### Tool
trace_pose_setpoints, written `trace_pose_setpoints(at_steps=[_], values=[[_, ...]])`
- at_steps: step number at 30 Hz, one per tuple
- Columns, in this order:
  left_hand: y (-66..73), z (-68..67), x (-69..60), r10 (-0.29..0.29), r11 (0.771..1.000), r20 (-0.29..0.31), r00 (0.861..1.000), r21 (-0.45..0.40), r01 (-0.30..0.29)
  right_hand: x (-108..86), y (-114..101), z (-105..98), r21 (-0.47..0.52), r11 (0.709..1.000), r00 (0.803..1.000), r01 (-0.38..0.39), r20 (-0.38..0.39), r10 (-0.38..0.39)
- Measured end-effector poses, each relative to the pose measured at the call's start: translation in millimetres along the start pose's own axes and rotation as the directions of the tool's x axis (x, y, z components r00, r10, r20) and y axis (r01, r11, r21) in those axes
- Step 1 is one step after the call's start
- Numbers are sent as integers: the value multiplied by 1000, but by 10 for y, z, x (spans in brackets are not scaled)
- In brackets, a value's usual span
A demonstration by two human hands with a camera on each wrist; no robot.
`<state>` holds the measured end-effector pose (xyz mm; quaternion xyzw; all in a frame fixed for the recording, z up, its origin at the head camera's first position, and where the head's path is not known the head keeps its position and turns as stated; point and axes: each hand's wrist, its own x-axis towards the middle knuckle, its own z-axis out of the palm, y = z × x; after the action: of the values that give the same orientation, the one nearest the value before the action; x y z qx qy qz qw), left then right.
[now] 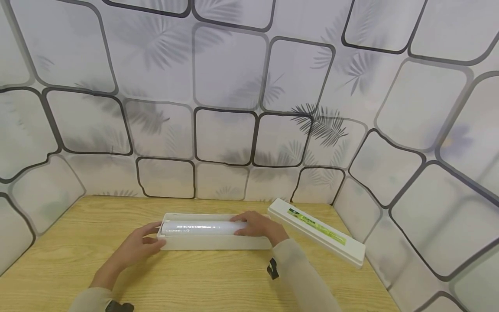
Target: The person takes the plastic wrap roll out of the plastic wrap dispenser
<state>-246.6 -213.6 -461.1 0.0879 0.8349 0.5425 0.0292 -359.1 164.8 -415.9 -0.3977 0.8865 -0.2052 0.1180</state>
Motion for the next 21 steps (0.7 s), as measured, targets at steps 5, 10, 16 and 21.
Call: trace_pose_setpoints(at_steps=[5, 10, 16, 21], values=[[0, -2, -3, 0, 1000, -2, 1000, 2, 0, -15, 3, 22, -12, 1000, 1000, 18, -13, -18], [9, -6, -7, -5, 1000, -5, 1000, 4, 5, -27, 11, 28, -6, 999, 998, 47, -45, -47], [13, -9, -5, 1, 1000, -7, 1000, 6, -1, -51, -1, 31, 17, 999, 996, 31, -88, -30], [21, -8, -9, 6, 1000, -16, 1000, 12, -6, -61, -3, 32, 17, 1000, 994, 26, -104, -24]])
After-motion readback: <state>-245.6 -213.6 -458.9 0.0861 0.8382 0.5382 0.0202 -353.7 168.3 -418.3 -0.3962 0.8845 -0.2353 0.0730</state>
